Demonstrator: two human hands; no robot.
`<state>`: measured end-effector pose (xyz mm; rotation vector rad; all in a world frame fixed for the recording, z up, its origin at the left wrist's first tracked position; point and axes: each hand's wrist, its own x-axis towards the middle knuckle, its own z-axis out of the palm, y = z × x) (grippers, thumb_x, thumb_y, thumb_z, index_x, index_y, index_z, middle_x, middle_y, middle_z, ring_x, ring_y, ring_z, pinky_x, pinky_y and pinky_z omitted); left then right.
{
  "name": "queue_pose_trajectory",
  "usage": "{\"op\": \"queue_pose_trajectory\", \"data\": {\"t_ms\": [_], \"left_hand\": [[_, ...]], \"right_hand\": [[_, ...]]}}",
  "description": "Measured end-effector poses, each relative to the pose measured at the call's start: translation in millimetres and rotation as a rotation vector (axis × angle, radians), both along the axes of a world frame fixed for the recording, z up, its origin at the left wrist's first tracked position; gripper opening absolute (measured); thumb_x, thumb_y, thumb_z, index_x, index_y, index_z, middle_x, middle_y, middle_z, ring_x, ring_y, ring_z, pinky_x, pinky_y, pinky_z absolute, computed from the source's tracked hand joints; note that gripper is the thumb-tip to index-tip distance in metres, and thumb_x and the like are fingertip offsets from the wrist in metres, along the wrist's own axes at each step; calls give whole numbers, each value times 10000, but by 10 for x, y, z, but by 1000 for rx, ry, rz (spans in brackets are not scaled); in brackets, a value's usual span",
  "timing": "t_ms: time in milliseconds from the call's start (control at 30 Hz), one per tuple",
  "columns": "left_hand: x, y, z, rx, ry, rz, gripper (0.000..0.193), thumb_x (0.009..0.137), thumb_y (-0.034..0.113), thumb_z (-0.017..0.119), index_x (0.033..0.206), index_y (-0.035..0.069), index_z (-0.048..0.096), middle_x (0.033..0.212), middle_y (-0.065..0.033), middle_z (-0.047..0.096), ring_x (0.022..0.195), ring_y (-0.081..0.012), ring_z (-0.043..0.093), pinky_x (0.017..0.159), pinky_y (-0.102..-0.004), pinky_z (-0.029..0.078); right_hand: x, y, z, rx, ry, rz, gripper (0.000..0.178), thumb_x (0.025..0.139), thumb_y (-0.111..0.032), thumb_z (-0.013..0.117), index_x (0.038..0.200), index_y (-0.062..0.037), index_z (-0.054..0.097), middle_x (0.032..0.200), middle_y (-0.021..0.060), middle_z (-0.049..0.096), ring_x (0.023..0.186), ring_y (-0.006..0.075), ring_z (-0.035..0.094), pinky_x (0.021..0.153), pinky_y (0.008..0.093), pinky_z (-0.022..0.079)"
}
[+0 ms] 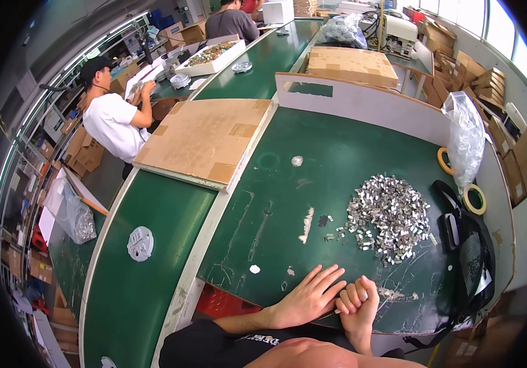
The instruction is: Assembling small silver metal parts into a circular white plastic base and pressing them into place using a handheld tool.
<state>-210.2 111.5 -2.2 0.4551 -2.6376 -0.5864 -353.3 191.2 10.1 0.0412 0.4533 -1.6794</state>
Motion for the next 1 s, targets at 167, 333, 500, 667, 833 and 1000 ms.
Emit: {"op": "queue_pose_trajectory", "data": {"t_ms": [167, 333, 500, 667, 833, 1000], "left_hand": [[-40, -4, -22, -46, -13, 14, 487, 908, 223, 640, 1311, -32, 544, 1481, -218, 436, 1431, -333, 363, 1175, -491, 282], [-11, 2, -66, -49, 30, 58, 460, 926, 242, 611, 1292, -28, 547, 1474, -219, 441, 1423, -342, 369, 1175, -494, 277], [-42, 39, -322, -108, 163, 71, 368, 951, 230, 537, 1201, -38, 569, 1404, -227, 498, 1380, -360, 404, 1156, -498, 295], [-149, 16, -533, -184, 335, 92, 269, 899, 212, 530, 1040, -3, 607, 1197, -225, 578, 1227, -372, 502, 1080, -511, 337], [-250, 28, -588, -282, 404, 103, 234, 858, 219, 536, 953, 17, 606, 1081, -202, 575, 1138, -373, 529, 1031, -524, 356], [-433, -203, -877, -402, 354, 53, 214, 800, 225, 555, 872, 31, 606, 992, -186, 568, 1073, -362, 538, 988, -512, 373]], "right_hand": [[-52, -15, -32, -8, 9, -15, 467, 1013, -221, 431, 556, -185, 339, 464, -41, 294, 391, 87, 207, 375, 253, 217], [-13, -42, -15, -3, -56, -25, 455, 1013, -224, 419, 565, -189, 344, 456, -37, 295, 382, 86, 211, 364, 258, 229], [-154, -20, -226, -162, 150, 104, 449, 1034, -237, 409, 589, -194, 371, 467, -48, 305, 367, 92, 201, 359, 247, 238], [-65, -384, -378, -404, -116, 527, 439, 1069, -317, 329, 663, -187, 435, 585, 5, 419, 495, 131, 345, 482, 292, 333], [510, -639, -101, -374, -109, 767, 425, 1059, -326, 348, 664, -192, 426, 585, 0, 413, 496, 129, 344, 481, 290, 329], [1071, -675, 248, -307, -73, 906, 412, 1049, -336, 367, 664, -197, 418, 585, -5, 407, 497, 127, 343, 479, 287, 325]]}}
